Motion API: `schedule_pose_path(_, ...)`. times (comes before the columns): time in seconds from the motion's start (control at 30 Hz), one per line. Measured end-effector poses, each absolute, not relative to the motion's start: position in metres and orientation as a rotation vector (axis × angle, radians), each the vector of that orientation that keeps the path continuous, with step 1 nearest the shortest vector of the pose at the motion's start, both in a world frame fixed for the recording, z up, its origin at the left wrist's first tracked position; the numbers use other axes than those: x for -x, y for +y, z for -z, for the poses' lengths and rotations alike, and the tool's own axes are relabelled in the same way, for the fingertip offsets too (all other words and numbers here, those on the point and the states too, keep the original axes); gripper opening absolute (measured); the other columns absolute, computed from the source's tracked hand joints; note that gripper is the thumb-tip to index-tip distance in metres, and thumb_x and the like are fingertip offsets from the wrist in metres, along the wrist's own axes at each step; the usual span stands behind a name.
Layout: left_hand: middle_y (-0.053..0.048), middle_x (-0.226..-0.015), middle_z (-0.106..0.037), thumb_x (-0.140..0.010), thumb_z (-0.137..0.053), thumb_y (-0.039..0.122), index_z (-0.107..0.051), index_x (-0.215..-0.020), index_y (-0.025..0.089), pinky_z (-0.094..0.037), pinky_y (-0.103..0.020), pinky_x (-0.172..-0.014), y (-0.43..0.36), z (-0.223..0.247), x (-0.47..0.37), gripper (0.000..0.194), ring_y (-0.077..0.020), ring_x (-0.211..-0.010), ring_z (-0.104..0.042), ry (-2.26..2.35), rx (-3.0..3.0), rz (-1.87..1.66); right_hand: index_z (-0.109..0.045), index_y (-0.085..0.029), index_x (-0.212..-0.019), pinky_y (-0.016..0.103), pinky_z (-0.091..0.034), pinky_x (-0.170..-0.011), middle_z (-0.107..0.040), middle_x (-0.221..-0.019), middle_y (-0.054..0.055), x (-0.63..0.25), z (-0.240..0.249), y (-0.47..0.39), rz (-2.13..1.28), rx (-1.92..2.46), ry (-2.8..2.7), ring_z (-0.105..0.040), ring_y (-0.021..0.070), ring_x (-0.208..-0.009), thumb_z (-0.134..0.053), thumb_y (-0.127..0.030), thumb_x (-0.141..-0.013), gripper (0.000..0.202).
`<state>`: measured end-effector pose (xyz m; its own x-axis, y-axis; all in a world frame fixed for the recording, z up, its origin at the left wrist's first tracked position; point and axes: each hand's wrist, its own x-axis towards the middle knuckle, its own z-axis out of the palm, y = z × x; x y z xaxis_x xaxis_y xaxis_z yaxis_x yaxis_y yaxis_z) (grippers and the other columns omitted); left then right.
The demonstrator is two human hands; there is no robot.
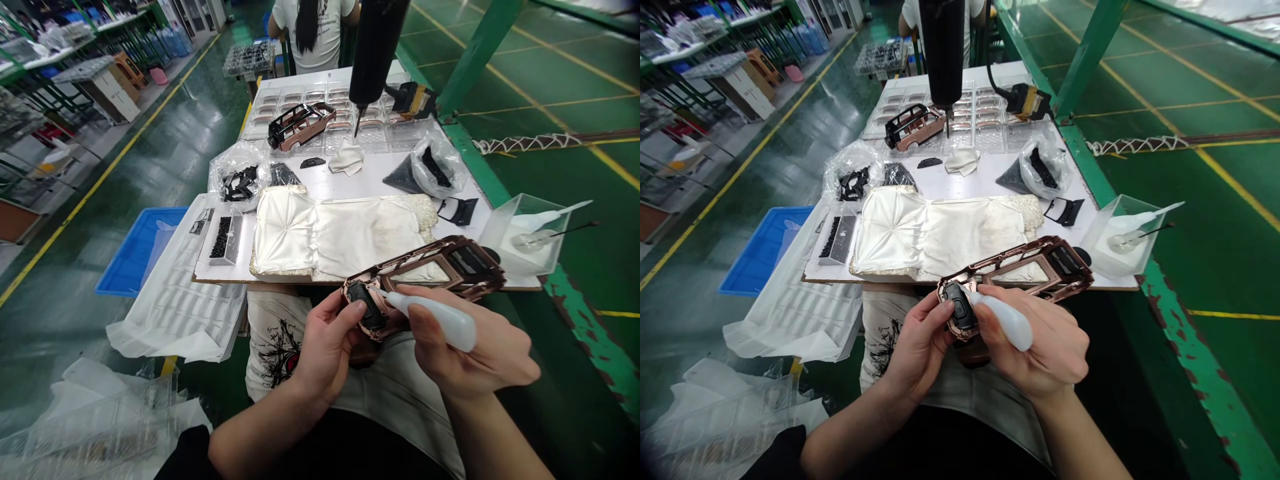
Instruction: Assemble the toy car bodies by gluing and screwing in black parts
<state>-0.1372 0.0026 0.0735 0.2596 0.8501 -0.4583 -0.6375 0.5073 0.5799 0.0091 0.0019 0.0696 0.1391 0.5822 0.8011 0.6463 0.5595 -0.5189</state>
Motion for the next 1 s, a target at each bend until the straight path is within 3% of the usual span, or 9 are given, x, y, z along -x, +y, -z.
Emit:
schedule_pose_path(0.47,-0.005,-0.092,-0.080,-0.079,-0.085,0.023,-0.080,-0.098,0.014,-0.059,-0.016,-0.069,0.001,-0.075,0.136,0.021,-0.0100,-0.077,-0.071,0.813,-0.271,-1.027,-0.079,-0.016,-0.102,0.031,-0.064,-0.059,-0.082,-0.088,0.006,-0.010,-0.079,0.000,0.112,1.050,-1.678,-0.078,0.0214,-0.067,-0.081,-0.007,-0.082,0.022)
schedule_pose_path(1.0,-0.004,-0.092,-0.080,-0.083,-0.081,0.025,-0.079,-0.100,0.018,-0.059,-0.021,-0.074,0.001,-0.071,0.135,0.018,-0.0139,-0.081,-0.074,0.800,-0.308,-1.004,-0.079,-0.018,-0.099,0.030,-0.060,-0.051,-0.081,-0.082,0.004,-0.004,-0.070,0.003,0.214,1.066,-1.555,-0.076,0.0214,-0.061,-0.079,-0.007,-0.082,0.020)
